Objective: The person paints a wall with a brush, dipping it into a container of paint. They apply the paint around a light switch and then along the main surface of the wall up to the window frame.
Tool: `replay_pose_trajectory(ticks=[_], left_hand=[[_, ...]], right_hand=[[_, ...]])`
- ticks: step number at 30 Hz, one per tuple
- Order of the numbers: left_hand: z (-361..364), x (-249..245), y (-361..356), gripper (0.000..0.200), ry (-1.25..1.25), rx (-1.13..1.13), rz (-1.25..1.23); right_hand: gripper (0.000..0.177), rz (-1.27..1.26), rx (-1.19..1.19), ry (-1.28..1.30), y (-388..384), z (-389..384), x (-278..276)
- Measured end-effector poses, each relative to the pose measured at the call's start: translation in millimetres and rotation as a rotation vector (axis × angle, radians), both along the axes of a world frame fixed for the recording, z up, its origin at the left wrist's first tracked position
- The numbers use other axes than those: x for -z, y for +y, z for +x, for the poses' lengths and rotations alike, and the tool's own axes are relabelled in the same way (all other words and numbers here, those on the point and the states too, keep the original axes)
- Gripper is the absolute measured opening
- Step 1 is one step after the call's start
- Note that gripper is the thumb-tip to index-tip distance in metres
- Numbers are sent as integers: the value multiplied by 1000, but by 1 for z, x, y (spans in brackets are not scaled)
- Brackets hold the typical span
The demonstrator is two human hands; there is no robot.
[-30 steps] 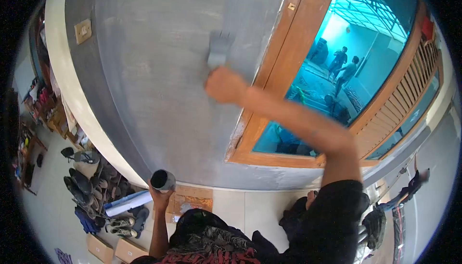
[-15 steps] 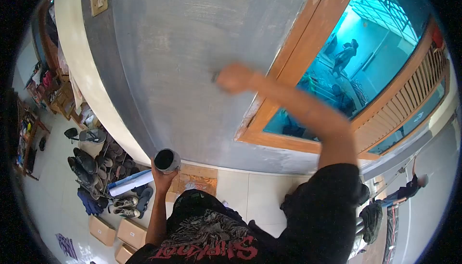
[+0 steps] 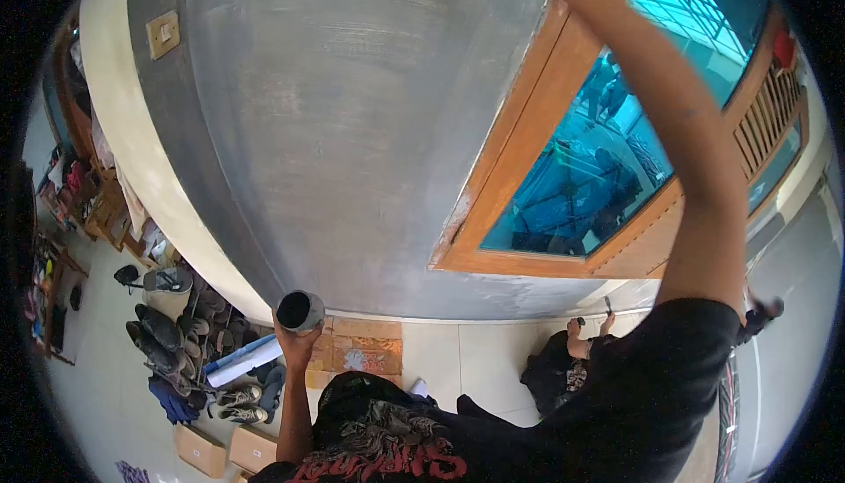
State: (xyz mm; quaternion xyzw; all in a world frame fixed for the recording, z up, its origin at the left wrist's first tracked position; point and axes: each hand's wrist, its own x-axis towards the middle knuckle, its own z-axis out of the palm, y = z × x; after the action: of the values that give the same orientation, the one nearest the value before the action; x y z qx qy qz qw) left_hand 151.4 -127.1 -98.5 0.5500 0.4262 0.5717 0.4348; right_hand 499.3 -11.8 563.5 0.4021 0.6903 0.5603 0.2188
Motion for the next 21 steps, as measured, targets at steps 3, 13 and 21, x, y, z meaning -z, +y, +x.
replay_pose_trajectory(ticks=[3,13,21], left_hand=[[-2,3,1,104,-13,-1,-13],[-20,-29,-10,86,-10,39,43],[-29,-14,-4,84,-58,72,20]], right_hand=[[9,-205,-157,120,-3,-7,151],[20,-869,-72,618,-13,-29,590],[16,-813,-22,504,11,27,467]])
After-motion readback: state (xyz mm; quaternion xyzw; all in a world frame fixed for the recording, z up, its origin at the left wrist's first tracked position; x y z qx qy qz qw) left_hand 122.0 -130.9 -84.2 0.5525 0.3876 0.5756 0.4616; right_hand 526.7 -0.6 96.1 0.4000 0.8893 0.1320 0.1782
